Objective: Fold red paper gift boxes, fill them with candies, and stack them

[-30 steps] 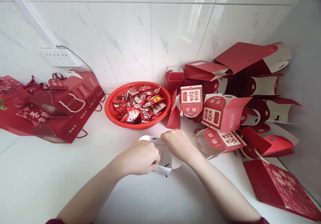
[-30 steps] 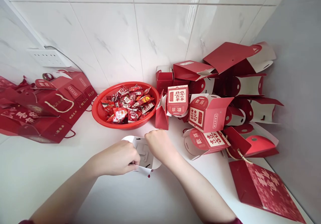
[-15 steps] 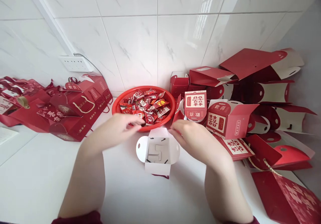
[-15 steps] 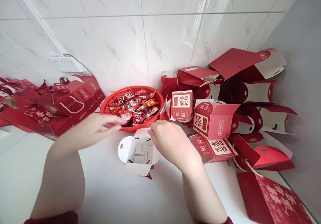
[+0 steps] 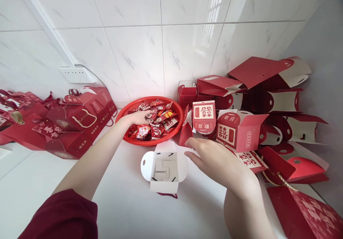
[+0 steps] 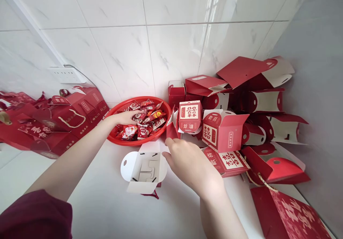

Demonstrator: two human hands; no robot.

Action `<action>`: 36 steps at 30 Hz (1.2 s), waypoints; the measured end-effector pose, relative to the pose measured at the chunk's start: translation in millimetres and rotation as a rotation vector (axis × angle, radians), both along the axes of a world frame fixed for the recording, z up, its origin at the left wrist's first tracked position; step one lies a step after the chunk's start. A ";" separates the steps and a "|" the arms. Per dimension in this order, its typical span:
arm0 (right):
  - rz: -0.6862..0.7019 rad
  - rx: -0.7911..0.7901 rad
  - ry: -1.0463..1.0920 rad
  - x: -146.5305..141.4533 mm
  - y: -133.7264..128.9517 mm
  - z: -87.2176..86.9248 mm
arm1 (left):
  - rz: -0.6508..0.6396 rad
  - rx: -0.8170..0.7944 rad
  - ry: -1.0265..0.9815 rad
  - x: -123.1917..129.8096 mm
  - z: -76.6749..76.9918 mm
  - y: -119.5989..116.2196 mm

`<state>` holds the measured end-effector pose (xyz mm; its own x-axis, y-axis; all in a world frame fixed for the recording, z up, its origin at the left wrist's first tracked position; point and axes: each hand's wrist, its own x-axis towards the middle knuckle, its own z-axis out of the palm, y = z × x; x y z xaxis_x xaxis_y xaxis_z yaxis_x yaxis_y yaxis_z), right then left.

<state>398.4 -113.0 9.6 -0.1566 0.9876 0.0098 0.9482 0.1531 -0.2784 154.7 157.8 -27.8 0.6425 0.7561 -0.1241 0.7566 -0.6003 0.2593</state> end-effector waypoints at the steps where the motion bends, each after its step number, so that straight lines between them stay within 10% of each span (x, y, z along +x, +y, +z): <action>1: 0.013 -0.012 0.011 0.3 0.6 -0.5 | -0.006 -0.010 0.005 -1.9 -2.9 2.4; 21: 0.030 -0.024 -0.017 1.9 16.6 -11.7 | 0.021 0.124 -0.268 -1.8 18.4 -39.8; 36: 0.100 -0.099 -0.006 -12.4 22.1 -16.8 | 0.024 0.046 -0.172 64.0 -23.2 9.4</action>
<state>386.0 -90.9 -7.2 -0.2540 0.9632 -0.0882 0.9312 0.2189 -0.2914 218.8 167.2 -51.0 0.6327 0.7741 0.0208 0.7179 -0.5964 0.3591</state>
